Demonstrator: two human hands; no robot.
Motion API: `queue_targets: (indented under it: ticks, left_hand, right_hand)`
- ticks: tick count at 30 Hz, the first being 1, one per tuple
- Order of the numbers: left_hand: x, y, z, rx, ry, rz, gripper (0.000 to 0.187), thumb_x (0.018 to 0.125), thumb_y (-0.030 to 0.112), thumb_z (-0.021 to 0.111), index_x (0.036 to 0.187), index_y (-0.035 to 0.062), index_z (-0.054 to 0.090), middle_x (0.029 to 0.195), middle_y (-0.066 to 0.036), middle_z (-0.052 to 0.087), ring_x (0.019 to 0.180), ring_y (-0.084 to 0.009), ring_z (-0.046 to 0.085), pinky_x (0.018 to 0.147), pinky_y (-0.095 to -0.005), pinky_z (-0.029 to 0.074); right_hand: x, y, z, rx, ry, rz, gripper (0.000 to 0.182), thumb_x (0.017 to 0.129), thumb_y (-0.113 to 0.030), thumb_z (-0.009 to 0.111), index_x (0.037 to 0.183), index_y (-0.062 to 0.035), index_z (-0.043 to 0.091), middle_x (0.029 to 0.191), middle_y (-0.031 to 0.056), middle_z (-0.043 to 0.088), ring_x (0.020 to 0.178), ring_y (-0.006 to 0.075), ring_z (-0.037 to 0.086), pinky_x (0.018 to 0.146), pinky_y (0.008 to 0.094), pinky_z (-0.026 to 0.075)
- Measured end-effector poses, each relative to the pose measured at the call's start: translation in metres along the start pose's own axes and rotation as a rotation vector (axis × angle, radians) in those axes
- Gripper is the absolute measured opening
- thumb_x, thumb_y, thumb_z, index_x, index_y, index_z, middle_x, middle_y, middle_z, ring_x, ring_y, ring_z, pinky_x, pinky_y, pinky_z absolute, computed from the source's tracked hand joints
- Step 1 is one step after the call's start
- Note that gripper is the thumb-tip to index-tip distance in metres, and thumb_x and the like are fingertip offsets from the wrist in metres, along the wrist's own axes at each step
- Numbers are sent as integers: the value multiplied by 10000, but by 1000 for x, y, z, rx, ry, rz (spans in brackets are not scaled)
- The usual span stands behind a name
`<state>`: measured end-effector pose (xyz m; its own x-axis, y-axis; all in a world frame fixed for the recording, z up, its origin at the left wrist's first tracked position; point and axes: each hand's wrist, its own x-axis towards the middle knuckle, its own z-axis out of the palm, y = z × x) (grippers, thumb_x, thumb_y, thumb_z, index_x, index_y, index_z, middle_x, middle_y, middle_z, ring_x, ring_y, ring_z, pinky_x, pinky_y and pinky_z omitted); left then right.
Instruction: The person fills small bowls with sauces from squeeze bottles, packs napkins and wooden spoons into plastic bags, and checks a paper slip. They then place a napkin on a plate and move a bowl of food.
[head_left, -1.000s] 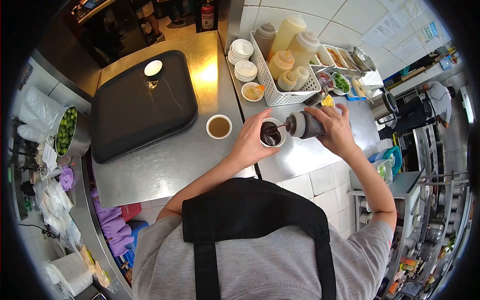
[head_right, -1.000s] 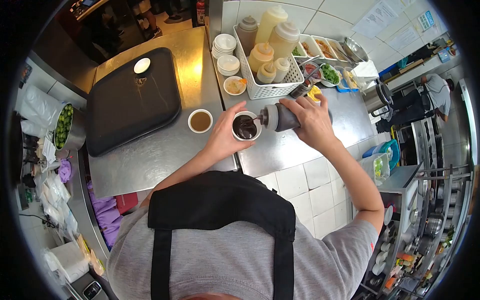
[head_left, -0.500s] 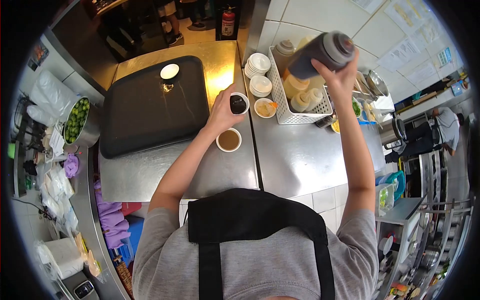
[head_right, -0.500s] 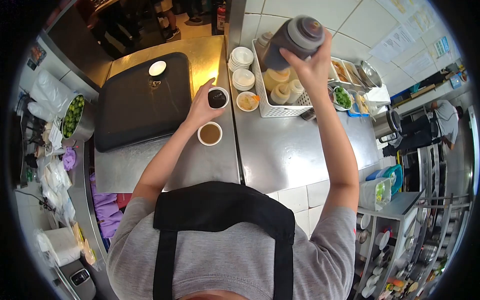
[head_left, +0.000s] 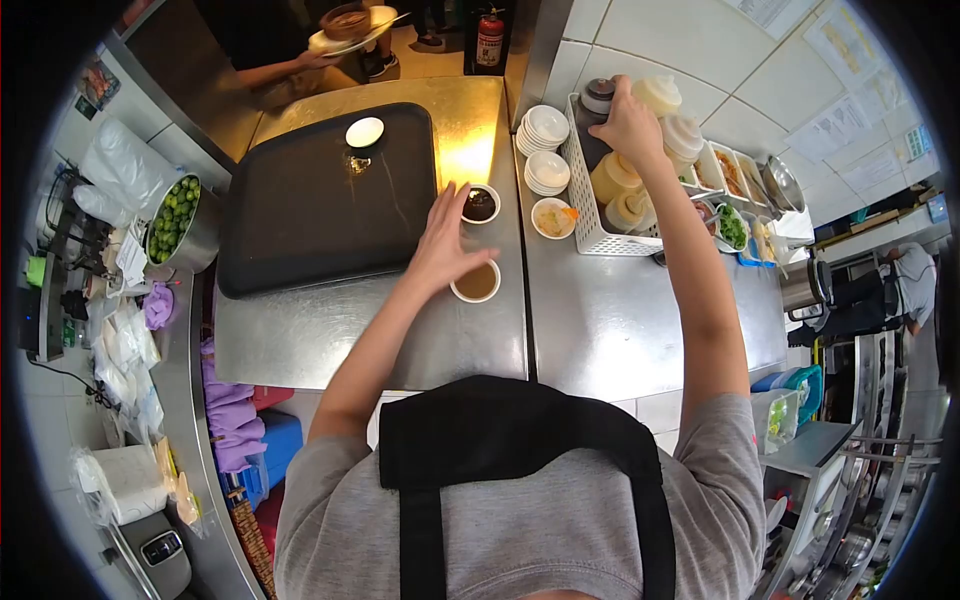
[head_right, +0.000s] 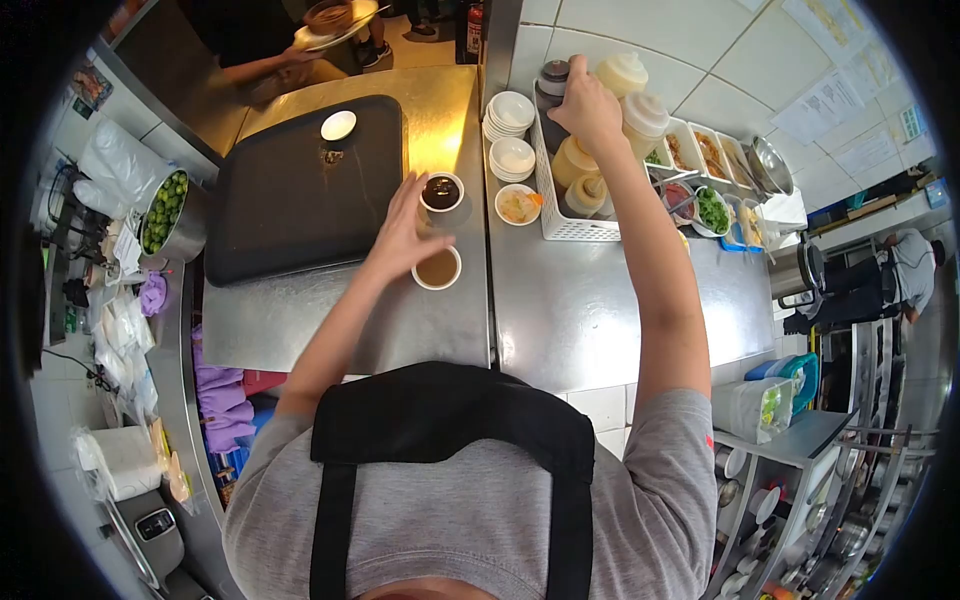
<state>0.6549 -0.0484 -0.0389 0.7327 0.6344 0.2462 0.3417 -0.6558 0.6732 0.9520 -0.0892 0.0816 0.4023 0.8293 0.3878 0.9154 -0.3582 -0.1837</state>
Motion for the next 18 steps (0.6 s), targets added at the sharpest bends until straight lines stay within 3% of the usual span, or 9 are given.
queue_targets:
  ticks: [3,7,9,10,12,14,15,16,18]
  left_hand:
    - [-51,13,11,-59,2,17,1088,542,256,824,1395,57,179,1433,-260,130,1333,-398,140,1068,-448,220]
    - [-63,13,33,-76,75,53,1147,506,194,845,1405,77,143,1431,-283,73,1324,-440,115,1065,-483,203]
    - [-53,15,38,-96,94,14,1141,524,178,834,1409,87,120,1423,-301,66,1324,-446,101,1066,-483,200]
    - [-46,17,40,-70,94,-30,1143,534,179,829,1412,93,102,1422,-305,66,1327,-441,97,1068,-476,200]
    - [-35,17,42,-44,90,-69,1145,544,179,824,1414,99,84,1420,-309,65,1330,-437,92,1070,-469,199]
    - [-23,18,47,-34,93,-107,1149,561,188,818,1415,95,56,1419,-313,59,1333,-428,92,1073,-454,198]
    - [-17,18,49,-36,85,-98,1149,561,188,818,1415,95,56,1419,-313,59,1333,-428,92,1073,-454,198]
    - [-12,17,50,-20,95,-107,1144,569,198,815,1415,91,52,1419,-313,50,1334,-424,92,1075,-447,196]
    - [-2,16,51,5,100,-124,1144,585,219,811,1414,85,35,1419,-315,39,1333,-422,95,1080,-443,184]
  right_hand:
    - [1,14,10,30,-137,54,711,596,-186,755,1159,-28,350,883,214,619,836,410,593,715,442,495]
    - [-4,14,10,83,-141,1,786,629,-184,747,1263,-26,310,971,233,605,919,404,577,777,435,478]
    - [-10,5,-3,134,-10,-114,836,687,-197,727,1344,-23,240,1143,255,534,1054,380,526,873,400,433]
    - [-16,-1,-13,132,-10,-117,836,687,-197,727,1344,-23,240,1143,255,534,1054,380,526,873,400,433]
    - [-31,-13,-36,356,166,-247,680,739,-184,691,1308,-50,345,1199,216,518,1109,314,510,893,390,424]
    - [-45,-8,-60,386,212,-239,637,734,-178,693,1277,-46,387,1179,204,533,1091,317,520,873,394,435]
    - [-54,-5,-71,419,253,-232,595,729,-171,695,1245,-43,428,1160,193,548,1074,319,530,853,397,446]
    - [-64,-5,-83,507,242,-128,529,777,-146,660,1254,-58,449,1217,121,532,1100,239,522,900,359,430]
    - [-77,17,-89,517,295,-75,516,769,-151,668,1234,-53,467,1172,126,558,1062,239,545,869,363,449]
